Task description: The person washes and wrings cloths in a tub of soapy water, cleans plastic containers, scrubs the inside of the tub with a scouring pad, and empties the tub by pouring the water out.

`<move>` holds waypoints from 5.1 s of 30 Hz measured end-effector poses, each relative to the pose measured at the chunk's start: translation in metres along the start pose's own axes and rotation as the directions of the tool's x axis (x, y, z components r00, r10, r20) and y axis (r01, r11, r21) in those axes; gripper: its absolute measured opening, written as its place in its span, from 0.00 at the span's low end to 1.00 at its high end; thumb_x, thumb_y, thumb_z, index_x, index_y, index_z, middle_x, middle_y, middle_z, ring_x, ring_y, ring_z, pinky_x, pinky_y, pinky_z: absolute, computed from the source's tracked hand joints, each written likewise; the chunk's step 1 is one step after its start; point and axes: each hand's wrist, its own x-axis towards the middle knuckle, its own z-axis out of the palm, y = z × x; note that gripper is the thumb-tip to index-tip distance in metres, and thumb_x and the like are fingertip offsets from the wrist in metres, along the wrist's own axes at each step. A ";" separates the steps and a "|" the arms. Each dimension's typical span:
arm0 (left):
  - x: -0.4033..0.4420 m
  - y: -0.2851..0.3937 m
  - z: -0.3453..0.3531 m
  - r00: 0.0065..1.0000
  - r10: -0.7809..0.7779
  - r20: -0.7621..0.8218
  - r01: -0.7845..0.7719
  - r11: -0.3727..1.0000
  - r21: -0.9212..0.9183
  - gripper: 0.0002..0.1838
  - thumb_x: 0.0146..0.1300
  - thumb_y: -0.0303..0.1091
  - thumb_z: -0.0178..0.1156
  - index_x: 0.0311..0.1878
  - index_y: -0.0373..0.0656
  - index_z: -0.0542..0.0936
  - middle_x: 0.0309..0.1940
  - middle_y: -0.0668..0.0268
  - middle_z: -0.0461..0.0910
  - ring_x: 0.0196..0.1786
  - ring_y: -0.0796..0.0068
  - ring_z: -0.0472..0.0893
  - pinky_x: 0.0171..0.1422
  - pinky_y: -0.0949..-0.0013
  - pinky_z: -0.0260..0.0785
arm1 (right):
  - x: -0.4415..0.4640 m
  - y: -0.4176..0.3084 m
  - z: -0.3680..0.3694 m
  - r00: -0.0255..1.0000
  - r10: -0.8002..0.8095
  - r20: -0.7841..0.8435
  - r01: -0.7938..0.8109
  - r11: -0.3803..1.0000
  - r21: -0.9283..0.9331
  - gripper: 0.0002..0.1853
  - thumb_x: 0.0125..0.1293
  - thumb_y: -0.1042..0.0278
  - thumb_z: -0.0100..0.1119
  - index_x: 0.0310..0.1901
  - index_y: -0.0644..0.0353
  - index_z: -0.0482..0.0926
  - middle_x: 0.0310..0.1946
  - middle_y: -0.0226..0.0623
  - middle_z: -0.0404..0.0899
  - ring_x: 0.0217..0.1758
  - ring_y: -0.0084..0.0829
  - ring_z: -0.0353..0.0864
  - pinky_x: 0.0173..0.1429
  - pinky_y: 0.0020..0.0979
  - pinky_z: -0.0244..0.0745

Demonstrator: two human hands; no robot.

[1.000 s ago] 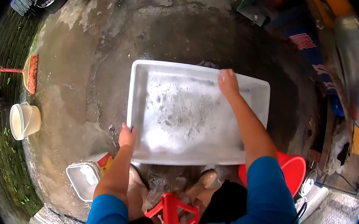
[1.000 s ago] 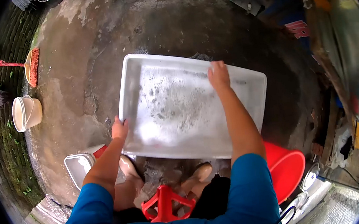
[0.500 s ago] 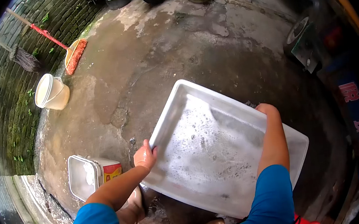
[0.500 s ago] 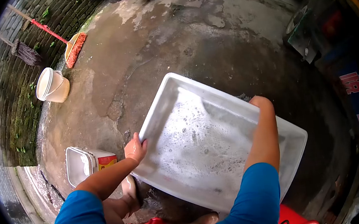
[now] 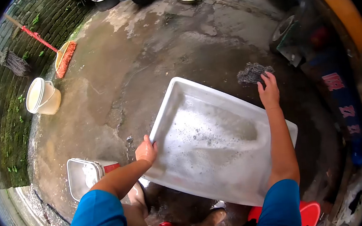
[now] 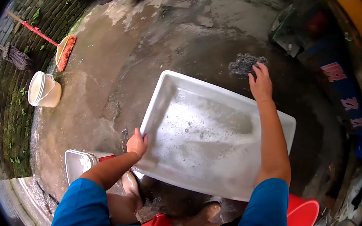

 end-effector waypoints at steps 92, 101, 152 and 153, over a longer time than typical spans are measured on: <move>-0.005 -0.037 0.007 0.977 0.193 0.096 -0.175 0.970 -0.167 0.16 0.61 0.38 0.50 0.45 0.36 0.65 0.36 0.45 0.77 0.37 0.44 0.78 0.42 0.50 0.71 | -0.184 -0.332 0.093 0.946 -0.038 0.323 -0.123 0.877 0.465 0.18 0.50 0.61 0.64 0.45 0.50 0.75 0.49 0.47 0.65 0.52 0.50 0.69 0.51 0.43 0.71; -0.005 -0.035 0.002 0.961 0.267 0.072 -0.248 0.948 -0.201 0.13 0.62 0.35 0.50 0.42 0.36 0.63 0.33 0.43 0.76 0.33 0.42 0.77 0.39 0.48 0.70 | 0.018 -0.303 0.158 0.939 0.130 0.319 -0.144 0.989 0.021 0.18 0.58 0.51 0.56 0.46 0.51 0.75 0.44 0.46 0.72 0.43 0.46 0.78 0.45 0.42 0.75; -0.028 -0.106 0.008 0.720 0.298 0.626 0.692 -0.367 -0.621 0.40 0.65 0.66 0.28 0.71 0.46 0.50 0.72 0.60 0.46 0.73 0.61 0.50 0.74 0.56 0.40 | -0.091 -0.324 0.147 0.872 -0.074 0.484 0.122 0.990 -0.067 0.15 0.59 0.54 0.54 0.44 0.51 0.72 0.47 0.42 0.68 0.53 0.39 0.65 0.58 0.42 0.60; -0.026 -0.106 0.009 0.703 0.239 0.670 0.702 -0.385 -0.599 0.40 0.64 0.68 0.29 0.71 0.48 0.51 0.72 0.60 0.49 0.72 0.61 0.51 0.73 0.55 0.43 | -0.120 -0.339 0.134 0.853 -0.113 0.509 0.139 0.990 -0.014 0.13 0.58 0.55 0.55 0.42 0.51 0.73 0.45 0.42 0.70 0.51 0.40 0.67 0.57 0.42 0.61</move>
